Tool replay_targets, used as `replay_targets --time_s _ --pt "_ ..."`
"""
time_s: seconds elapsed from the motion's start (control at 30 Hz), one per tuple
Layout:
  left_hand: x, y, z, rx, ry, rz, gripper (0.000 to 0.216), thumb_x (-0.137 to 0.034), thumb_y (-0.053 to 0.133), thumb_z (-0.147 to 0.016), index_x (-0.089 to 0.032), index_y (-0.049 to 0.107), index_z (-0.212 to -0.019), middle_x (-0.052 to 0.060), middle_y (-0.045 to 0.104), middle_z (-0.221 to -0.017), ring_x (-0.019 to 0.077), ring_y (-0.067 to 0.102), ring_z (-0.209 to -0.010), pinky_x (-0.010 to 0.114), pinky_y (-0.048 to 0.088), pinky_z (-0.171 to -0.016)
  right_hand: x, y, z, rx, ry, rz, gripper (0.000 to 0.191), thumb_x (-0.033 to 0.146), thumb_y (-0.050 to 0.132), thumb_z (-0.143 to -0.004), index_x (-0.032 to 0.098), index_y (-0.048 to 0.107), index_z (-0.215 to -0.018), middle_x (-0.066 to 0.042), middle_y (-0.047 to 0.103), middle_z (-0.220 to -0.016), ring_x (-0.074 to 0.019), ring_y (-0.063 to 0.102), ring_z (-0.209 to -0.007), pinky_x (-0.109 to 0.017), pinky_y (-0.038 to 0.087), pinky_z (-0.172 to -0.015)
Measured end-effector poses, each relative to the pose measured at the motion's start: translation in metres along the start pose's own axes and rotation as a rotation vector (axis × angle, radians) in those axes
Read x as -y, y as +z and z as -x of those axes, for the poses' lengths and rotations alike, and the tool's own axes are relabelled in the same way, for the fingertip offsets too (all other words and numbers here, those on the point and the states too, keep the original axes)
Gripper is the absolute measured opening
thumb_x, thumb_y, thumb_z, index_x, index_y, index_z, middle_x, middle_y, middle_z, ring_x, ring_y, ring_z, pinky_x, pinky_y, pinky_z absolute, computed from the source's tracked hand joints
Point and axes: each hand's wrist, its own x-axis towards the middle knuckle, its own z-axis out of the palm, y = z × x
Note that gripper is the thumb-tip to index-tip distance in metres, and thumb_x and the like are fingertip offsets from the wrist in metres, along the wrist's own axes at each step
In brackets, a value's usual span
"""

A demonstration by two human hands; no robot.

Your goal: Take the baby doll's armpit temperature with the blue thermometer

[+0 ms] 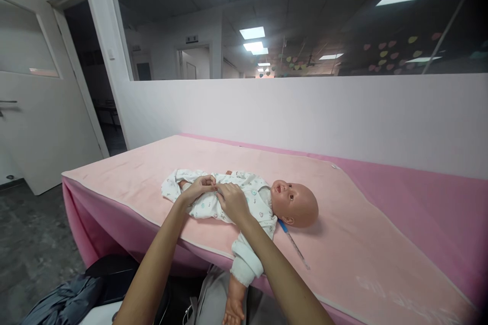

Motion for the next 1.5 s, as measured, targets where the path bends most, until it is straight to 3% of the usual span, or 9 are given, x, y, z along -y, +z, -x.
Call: replay_targets --time_s 1.5 --pt "-0.0052 0.0028 0.0046 -0.026 0.022 -0.033 0.025 -0.023 0.071 -0.058 -0.014 0.05 -0.068 -0.004 0.049 -0.061 0.0072 0.044 -0.056 0.018 0.032 -0.053 0.0013 -0.0013 -0.0014 0.015 -0.01 0.008 0.016 0.02 0.045 -0.085 0.019 0.053 -0.099 -0.005 0.059 -0.085 -0.0173 0.05 -0.079 -0.028 0.035 -0.072"
